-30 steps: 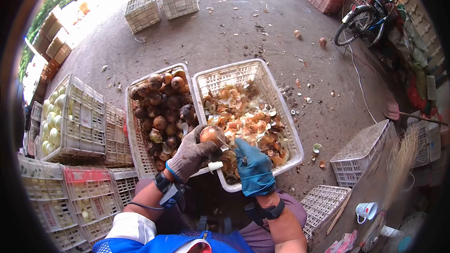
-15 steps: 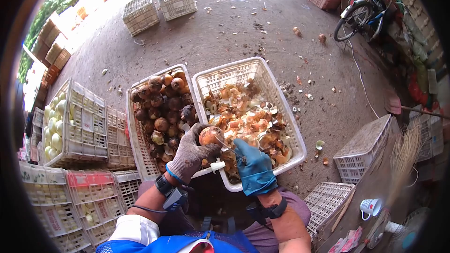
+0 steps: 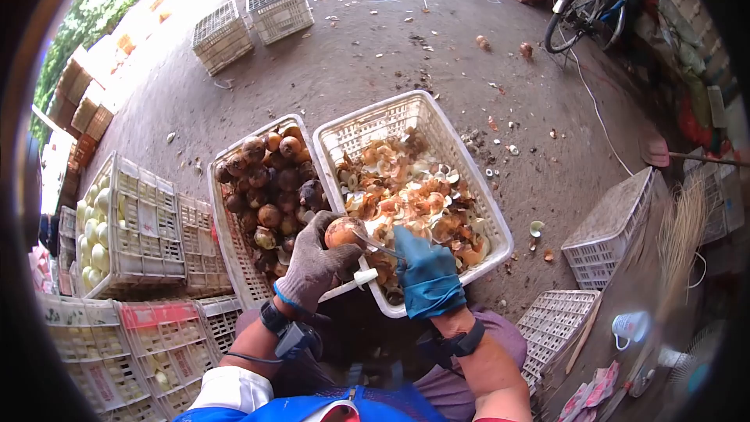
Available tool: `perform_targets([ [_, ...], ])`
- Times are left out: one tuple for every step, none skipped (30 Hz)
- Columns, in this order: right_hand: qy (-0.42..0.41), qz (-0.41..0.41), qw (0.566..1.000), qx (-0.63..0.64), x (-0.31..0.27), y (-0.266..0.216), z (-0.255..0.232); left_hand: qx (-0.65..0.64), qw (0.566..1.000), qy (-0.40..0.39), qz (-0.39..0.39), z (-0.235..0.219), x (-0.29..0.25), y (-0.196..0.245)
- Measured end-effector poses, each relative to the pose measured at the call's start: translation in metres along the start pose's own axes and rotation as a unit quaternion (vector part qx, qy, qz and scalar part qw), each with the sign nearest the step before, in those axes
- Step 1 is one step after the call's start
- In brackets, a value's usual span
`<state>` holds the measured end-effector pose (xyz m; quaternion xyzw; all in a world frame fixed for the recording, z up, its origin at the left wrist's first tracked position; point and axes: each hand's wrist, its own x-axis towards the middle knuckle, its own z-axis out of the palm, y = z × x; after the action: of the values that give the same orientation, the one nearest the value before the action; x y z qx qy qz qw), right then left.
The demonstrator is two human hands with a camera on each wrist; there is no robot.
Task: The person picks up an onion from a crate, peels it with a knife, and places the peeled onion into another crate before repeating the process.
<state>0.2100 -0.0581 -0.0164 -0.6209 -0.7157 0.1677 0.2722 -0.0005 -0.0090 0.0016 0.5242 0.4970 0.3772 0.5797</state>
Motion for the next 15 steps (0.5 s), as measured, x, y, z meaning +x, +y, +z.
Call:
perform_targets([
  [-0.001,-0.004,1.0,-0.009,0.0,0.0,-0.001,0.076,0.994,0.018,0.075,0.0,0.001,-0.004],
  [0.001,-0.001,1.0,-0.002,-0.002,-0.001,-0.001,0.014,1.0,0.0,0.01,-0.001,-0.001,-0.005],
  [0.004,-0.01,1.0,-0.009,-0.001,0.0,0.0,-0.047,0.997,-0.018,-0.056,-0.002,-0.004,0.009],
  [0.006,-0.021,1.0,-0.016,0.001,0.003,0.002,-0.109,0.986,-0.034,-0.122,-0.002,-0.006,0.016],
  [0.007,-0.031,0.999,-0.023,0.002,0.004,0.002,-0.155,0.979,-0.051,-0.123,-0.003,-0.007,0.012],
  [0.008,-0.034,0.999,-0.023,0.002,0.005,0.002,-0.2,0.97,-0.067,-0.123,-0.005,-0.007,0.007],
  [0.009,-0.037,0.999,-0.024,0.003,0.005,0.002,-0.246,0.958,-0.083,-0.122,-0.007,-0.007,0.005],
  [0.011,-0.039,0.999,-0.024,0.002,0.005,0.002,-0.17,0.979,-0.066,-0.087,-0.006,-0.008,0.005],
  [0.008,-0.038,0.999,-0.037,0.002,0.006,0.002,-0.094,0.993,-0.05,-0.051,-0.004,-0.01,0.01],
  [0.005,-0.036,0.998,-0.05,0.002,0.007,0.001,-0.017,0.999,-0.034,-0.014,-0.002,-0.011,0.014],
  [0.004,-0.035,0.997,-0.062,0.002,0.007,0.001,-0.014,0.999,-0.038,-0.029,-0.003,-0.011,0.013],
  [0.015,-0.049,0.996,-0.072,0.002,0.008,0.002,-0.013,0.998,-0.04,-0.043,-0.003,-0.01,0.012],
  [0.026,-0.066,0.994,-0.081,0.003,0.01,0.003,-0.012,0.997,-0.041,-0.057,-0.003,-0.01,0.011],
  [0.037,-0.082,0.992,-0.09,0.003,0.011,0.004,-0.082,0.986,-0.072,-0.124,-0.007,-0.009,0.011],
  [0.028,-0.067,0.996,-0.06,0.001,0.01,0.005,-0.119,0.982,-0.077,-0.125,-0.007,-0.01,0.01],
])
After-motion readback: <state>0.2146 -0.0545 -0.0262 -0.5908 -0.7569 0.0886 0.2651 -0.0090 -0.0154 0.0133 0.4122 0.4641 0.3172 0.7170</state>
